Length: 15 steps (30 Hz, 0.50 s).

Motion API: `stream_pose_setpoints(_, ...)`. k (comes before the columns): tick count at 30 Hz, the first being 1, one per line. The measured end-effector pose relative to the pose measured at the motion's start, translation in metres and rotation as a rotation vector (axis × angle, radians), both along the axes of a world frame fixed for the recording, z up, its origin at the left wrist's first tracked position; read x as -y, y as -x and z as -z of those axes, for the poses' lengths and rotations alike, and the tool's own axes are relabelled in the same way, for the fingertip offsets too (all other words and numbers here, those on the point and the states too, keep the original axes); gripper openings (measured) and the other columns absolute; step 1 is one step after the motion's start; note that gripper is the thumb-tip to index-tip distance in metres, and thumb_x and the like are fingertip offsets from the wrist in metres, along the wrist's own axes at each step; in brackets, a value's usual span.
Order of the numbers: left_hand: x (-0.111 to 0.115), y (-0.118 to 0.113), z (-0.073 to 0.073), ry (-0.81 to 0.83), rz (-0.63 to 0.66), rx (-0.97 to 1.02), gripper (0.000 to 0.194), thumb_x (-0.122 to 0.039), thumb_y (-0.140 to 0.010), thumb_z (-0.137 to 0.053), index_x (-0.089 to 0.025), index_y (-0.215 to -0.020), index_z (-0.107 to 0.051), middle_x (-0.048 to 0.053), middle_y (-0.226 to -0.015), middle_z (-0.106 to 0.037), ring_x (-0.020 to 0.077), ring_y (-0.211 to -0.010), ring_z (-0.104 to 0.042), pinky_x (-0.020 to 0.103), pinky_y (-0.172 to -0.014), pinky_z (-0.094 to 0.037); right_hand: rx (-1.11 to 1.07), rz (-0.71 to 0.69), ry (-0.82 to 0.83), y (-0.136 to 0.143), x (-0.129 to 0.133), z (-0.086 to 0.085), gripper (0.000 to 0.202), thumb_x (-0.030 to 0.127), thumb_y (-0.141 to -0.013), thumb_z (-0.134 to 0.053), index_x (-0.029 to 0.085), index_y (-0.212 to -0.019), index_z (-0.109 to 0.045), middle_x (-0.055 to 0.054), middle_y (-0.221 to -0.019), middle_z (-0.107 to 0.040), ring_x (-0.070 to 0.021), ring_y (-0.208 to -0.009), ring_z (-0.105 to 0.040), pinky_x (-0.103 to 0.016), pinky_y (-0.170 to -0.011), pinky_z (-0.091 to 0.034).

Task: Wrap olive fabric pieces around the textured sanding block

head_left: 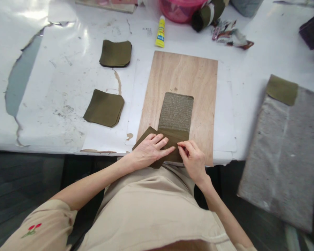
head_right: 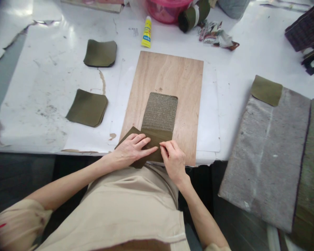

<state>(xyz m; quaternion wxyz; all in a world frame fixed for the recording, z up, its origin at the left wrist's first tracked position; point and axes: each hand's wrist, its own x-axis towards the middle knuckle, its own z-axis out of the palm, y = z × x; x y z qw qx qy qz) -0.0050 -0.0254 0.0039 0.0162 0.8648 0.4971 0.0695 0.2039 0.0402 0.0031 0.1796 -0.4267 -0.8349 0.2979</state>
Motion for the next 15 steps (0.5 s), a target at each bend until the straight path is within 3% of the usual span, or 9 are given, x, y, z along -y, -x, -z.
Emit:
stream_pose_setpoints(7,0.010,0.005,0.017,-0.101,-0.060,0.163,0.026,-0.019,-0.095,-0.052,-0.018,-0.120,-0.060,0.011,-0.115,-0.063,0.0229,-0.113,-0.054,0.037,-0.093,-0.045,0.235,0.014,-0.086,0.020,0.002,-0.003,0.015,0.032,-0.094,-0.058,0.018,-0.097,-0.061,-0.005,-0.096,-0.063,-0.0169,-0.078,-0.060,-0.028,-0.066,-0.044)
stream_pose_setpoints(15,0.010,0.004,0.018,-0.119,-0.091,0.262,0.018,-0.019,-0.095,-0.051,-0.015,-0.107,-0.065,0.008,-0.106,-0.065,0.0213,-0.109,-0.056,0.034,-0.089,-0.048,0.291,-0.024,-0.082,0.027,-0.003,-0.009,0.017,0.032,-0.094,-0.058,0.020,-0.082,-0.058,-0.002,-0.085,-0.059,-0.0145,-0.068,-0.056,-0.028,-0.059,-0.037)
